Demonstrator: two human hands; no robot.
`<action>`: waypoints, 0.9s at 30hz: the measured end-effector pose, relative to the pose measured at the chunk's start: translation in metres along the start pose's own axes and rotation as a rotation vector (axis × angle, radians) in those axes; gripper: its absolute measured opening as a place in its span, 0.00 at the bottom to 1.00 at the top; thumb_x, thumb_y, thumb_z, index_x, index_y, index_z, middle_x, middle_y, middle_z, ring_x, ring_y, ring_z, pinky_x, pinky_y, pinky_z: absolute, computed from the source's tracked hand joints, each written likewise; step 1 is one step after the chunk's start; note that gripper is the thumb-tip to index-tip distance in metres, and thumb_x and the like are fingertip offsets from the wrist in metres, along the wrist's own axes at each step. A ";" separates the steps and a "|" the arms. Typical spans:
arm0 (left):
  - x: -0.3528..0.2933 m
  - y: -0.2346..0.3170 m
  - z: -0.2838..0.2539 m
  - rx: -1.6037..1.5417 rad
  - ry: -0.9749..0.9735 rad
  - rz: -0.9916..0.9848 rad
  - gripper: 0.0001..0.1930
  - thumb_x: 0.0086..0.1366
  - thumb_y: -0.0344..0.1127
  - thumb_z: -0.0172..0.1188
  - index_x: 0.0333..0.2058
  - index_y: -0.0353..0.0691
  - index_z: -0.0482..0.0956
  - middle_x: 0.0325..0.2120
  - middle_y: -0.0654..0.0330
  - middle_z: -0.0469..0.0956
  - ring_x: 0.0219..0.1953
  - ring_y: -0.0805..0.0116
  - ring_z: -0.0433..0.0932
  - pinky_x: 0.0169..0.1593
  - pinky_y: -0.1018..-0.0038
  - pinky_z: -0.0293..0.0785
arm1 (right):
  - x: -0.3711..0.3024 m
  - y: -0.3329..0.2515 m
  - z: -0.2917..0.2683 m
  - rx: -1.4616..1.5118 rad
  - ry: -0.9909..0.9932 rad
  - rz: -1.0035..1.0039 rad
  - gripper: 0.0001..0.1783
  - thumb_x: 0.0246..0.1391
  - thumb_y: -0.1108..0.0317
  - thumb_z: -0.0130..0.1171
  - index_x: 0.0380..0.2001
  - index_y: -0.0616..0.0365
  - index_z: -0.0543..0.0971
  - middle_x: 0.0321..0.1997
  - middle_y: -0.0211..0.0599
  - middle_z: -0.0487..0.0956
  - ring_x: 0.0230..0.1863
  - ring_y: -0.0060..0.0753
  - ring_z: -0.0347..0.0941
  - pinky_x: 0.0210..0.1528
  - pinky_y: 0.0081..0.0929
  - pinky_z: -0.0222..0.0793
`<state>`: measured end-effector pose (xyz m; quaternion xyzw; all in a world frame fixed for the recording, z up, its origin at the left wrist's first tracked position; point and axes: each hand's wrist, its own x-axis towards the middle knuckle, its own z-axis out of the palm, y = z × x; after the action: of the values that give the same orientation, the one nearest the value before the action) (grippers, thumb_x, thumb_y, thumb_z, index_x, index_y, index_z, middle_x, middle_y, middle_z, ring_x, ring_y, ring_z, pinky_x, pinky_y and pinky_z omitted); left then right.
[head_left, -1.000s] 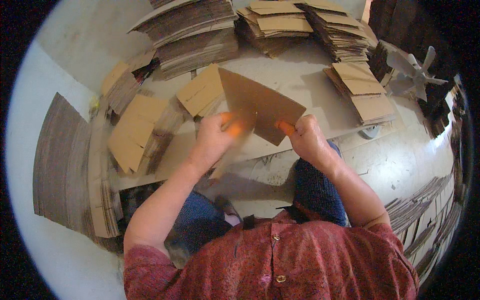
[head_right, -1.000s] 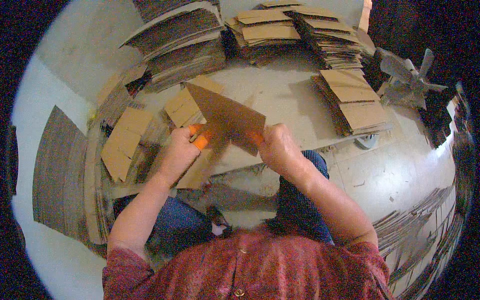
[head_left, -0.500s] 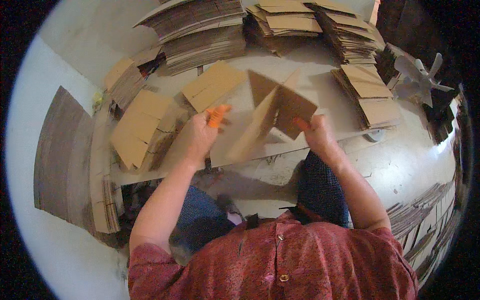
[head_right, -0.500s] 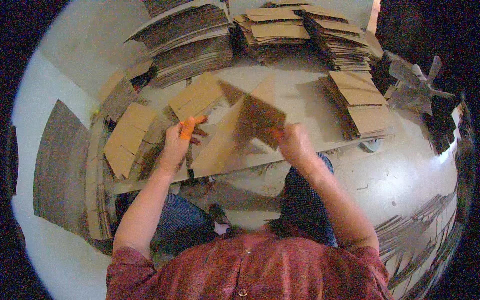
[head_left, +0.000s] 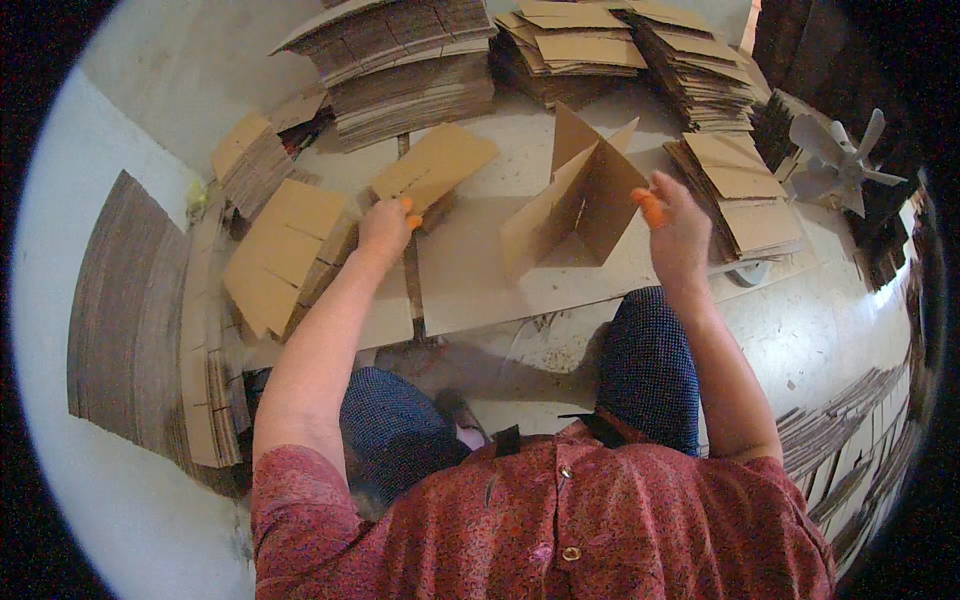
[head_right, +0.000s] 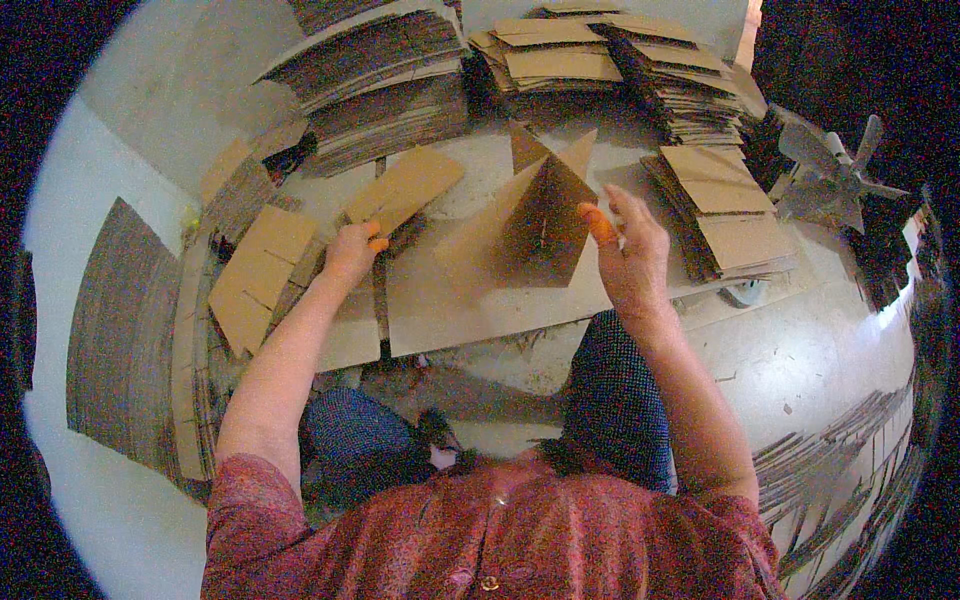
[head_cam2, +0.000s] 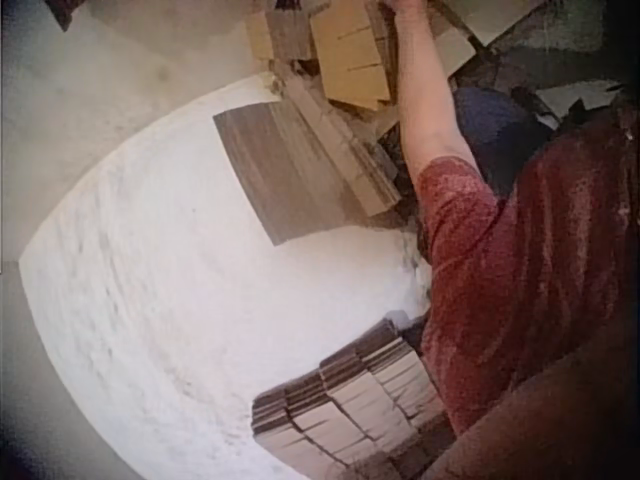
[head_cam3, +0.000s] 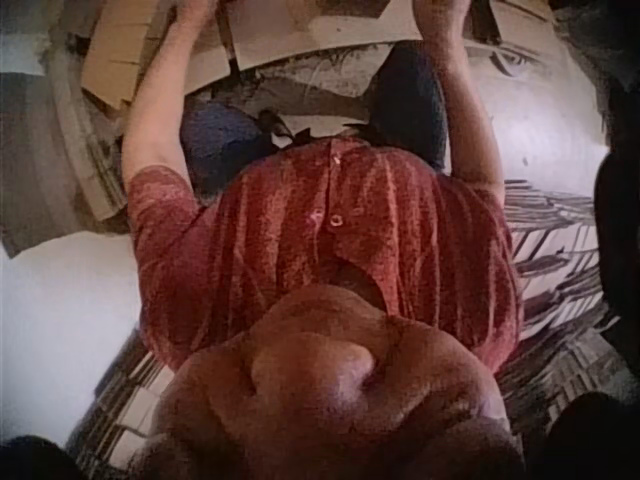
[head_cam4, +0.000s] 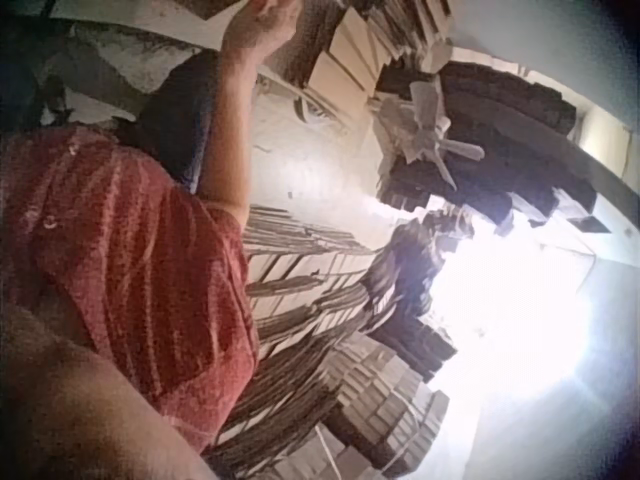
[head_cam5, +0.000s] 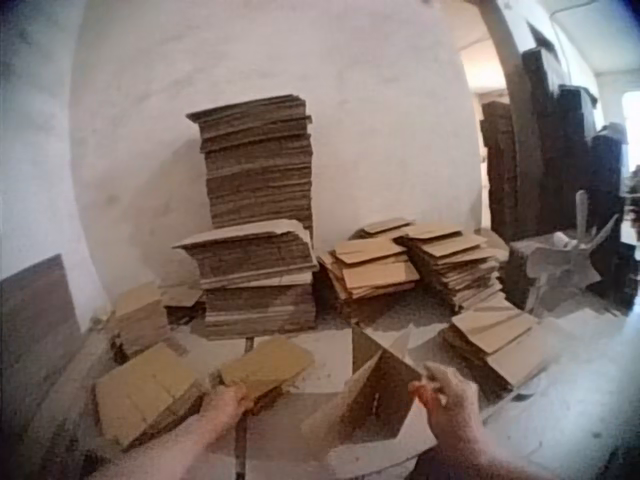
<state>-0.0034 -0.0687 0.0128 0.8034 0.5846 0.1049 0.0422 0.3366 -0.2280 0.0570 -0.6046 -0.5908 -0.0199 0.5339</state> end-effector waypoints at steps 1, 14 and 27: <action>-0.002 -0.001 -0.001 -0.050 0.046 0.012 0.09 0.52 0.36 0.59 0.29 0.37 0.75 0.26 0.47 0.75 0.32 0.47 0.74 0.35 0.58 0.70 | 0.003 -0.006 -0.005 0.006 0.080 -0.093 0.14 0.47 0.72 0.58 0.40 0.60 0.74 0.37 0.47 0.76 0.34 0.41 0.75 0.32 0.29 0.71; 0.006 -0.005 -0.030 -0.039 0.192 -0.086 0.09 0.54 0.35 0.53 0.28 0.35 0.77 0.23 0.47 0.75 0.26 0.48 0.74 0.32 0.61 0.70 | 0.007 -0.089 -0.021 0.276 -0.165 -0.106 0.11 0.50 0.76 0.49 0.37 0.64 0.76 0.35 0.40 0.78 0.36 0.26 0.74 0.41 0.18 0.67; -0.019 0.008 -0.072 -0.299 0.859 0.107 0.08 0.53 0.31 0.57 0.32 0.34 0.77 0.29 0.50 0.78 0.31 0.60 0.76 0.35 0.70 0.70 | 0.020 -0.119 0.001 0.778 -0.421 0.425 0.13 0.55 0.68 0.48 0.40 0.65 0.73 0.35 0.41 0.77 0.33 0.28 0.74 0.35 0.21 0.70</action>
<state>-0.0171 -0.0926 0.0820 0.7012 0.4851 0.5140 -0.0940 0.2546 -0.2458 0.1435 -0.4582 -0.5130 0.4344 0.5815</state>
